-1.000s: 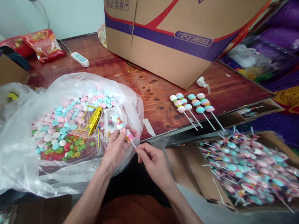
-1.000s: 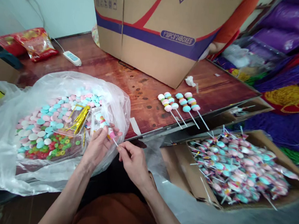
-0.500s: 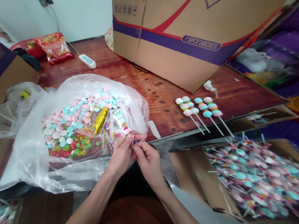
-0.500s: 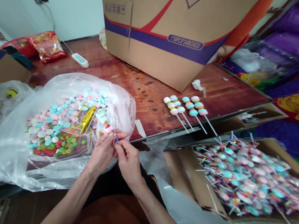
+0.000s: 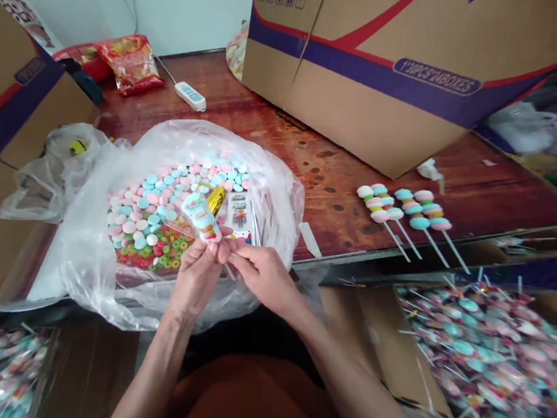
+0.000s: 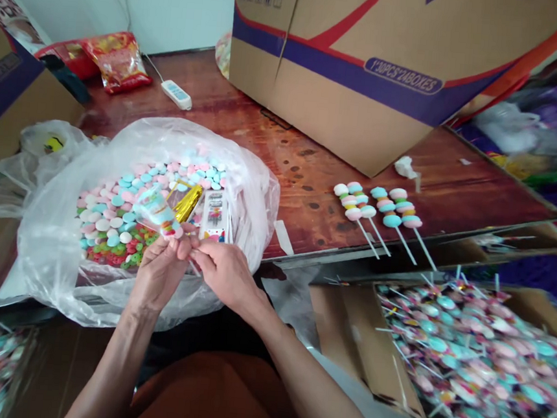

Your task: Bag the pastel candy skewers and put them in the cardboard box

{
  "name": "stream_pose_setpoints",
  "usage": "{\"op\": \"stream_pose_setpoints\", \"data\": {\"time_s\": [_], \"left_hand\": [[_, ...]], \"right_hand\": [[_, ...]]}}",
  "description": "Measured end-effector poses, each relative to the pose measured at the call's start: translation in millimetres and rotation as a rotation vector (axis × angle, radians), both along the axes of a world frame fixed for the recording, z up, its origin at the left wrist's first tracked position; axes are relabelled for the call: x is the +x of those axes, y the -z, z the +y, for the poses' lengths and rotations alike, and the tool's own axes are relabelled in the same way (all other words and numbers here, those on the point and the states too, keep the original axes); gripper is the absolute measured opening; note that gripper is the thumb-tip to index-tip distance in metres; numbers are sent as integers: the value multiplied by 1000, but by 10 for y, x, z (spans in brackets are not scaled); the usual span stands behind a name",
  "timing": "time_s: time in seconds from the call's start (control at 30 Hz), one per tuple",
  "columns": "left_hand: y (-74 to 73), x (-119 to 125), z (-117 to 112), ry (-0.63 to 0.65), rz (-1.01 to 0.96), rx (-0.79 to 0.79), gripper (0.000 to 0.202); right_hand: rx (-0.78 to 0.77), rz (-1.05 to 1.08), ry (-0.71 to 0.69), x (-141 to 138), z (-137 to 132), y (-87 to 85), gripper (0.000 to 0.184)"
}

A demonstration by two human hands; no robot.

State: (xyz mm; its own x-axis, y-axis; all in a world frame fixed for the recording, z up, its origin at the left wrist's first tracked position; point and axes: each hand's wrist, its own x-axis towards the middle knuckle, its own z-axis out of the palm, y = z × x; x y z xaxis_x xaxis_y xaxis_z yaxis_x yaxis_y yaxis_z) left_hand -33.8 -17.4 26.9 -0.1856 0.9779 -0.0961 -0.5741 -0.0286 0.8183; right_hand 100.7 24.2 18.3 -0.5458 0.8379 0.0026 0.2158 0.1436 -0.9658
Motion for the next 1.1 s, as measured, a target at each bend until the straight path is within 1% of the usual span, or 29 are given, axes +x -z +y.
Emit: {"op": "stream_pose_setpoints", "data": {"time_s": [0.07, 0.1, 0.17, 0.2, 0.27, 0.33, 0.4, 0.5, 0.57, 0.63, 0.7, 0.77, 0.83, 0.87, 0.93, 1.0, 1.07, 1.1], "left_hand": [[16, -63, 8, -141, 38, 19, 22], [23, -99, 8, -189, 64, 12, 25], [30, -186, -4, -250, 115, -21, 28], [30, -234, -16, -274, 135, -36, 30], [27, -326, -47, -324, 147, -46, 37], [27, -403, -78, -372, 129, -38, 40], [36, -459, -104, -401, 91, -38, 37], [67, -511, -137, -412, 41, -65, 32], [92, -527, -155, -404, 31, -96, 30], [115, -530, -168, -383, 26, -128, 27], [129, -519, -170, -360, 10, -163, 26], [132, -495, -162, -345, -11, -190, 24], [124, -457, -148, -347, -2, -196, 21], [118, -435, -140, -356, 18, -188, 20], [110, -385, -122, -386, 73, -171, 19], [111, -329, -103, -403, 120, -157, 18], [120, -265, -77, -388, 142, -142, 18], [125, -228, -61, -370, 146, -134, 18]], "right_hand": [[253, -161, 91, 53, 80, 8, 25], [339, -225, 139, 88, 119, 22, 23], [437, -331, 195, 141, 178, 56, 20], [468, -382, 189, 146, 193, 72, 20], [528, -486, 106, 91, 190, 96, 19], [601, -583, -28, -50, 157, 122, 20], [687, -658, -135, -231, 123, 160, 21], [800, -707, -224, -441, 117, 232, 22], [870, -707, -281, -488, 145, 267, 22], [951, -671, -335, -470, 189, 280, 24], [1023, -598, -379, -425, 240, 279, 26], [1062, -510, -410, -387, 284, 286, 28], [1064, -431, -387, -366, 311, 312, 31], [1045, -385, -353, -360, 315, 331, 32], [956, -258, -235, -349, 301, 361, 31], [780, -90, -67, -339, 261, 357, 24], [506, 101, 107, -330, 203, 301, 17], [350, 197, 176, -328, 172, 256, 18]]}}
